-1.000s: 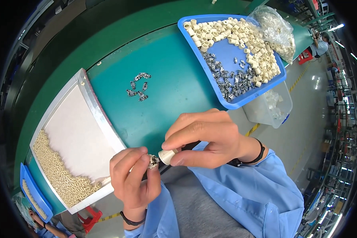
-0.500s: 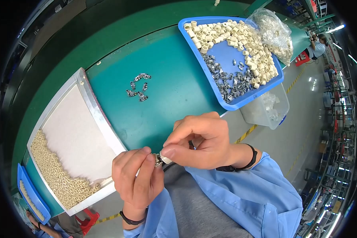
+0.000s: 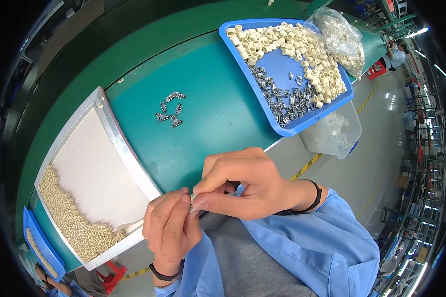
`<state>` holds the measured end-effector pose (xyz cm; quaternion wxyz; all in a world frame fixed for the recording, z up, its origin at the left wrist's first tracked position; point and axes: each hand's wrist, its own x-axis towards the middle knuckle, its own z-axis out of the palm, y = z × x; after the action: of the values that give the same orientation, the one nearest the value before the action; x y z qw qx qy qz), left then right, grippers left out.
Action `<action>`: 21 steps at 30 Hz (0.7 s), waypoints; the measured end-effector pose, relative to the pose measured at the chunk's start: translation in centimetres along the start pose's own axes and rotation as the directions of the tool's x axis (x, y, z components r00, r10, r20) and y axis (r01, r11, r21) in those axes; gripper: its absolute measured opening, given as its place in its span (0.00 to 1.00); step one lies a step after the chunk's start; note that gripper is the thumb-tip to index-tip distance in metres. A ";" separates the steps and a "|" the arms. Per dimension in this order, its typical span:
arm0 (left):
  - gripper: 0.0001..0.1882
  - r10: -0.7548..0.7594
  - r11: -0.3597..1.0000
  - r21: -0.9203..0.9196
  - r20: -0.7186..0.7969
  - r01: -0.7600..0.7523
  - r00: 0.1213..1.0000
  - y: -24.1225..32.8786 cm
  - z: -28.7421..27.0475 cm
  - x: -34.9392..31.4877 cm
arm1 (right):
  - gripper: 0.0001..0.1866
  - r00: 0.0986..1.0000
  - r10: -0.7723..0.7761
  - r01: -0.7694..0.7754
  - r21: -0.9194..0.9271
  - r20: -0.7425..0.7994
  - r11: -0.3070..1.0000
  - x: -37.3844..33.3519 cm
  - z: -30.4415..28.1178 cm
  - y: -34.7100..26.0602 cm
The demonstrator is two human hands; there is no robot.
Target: The person assembles components by hand, picking up a white plastic sleeve and a metal insert from a blue tray. They press the metal insert into the sleeve, then place the assembled part onto a white tray, repeating the process for each set.
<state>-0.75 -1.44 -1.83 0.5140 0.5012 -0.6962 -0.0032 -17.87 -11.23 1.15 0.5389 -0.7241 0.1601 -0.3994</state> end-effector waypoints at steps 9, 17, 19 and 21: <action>0.17 -0.008 0.998 0.058 -0.015 0.008 1.000 -0.7 1.5 -0.2 | 0.03 0.953 0.276 -0.207 0.403 -0.123 0.892 -1.1 1.9 2.3; 0.13 -0.234 0.969 -0.059 0.090 0.240 0.968 -1.5 3.4 0.5 | 0.05 0.963 0.246 -0.218 0.219 -0.111 0.951 -0.7 0.2 4.8; 0.12 -0.375 0.905 -0.134 0.196 0.403 0.906 -1.7 3.8 0.7 | 0.08 0.978 0.193 -0.196 -0.031 -0.076 0.980 -0.6 -0.5 5.2; 0.11 -0.365 0.900 -0.167 0.213 0.402 0.906 -2.3 4.1 2.0 | 0.09 0.965 0.213 -0.210 0.039 -0.155 0.977 -0.7 -1.7 5.3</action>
<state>-2.06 -6.11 -3.52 0.4886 0.5705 -0.6219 -0.2214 -18.52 -13.80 -3.79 0.5722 -0.6627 0.2743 -0.3977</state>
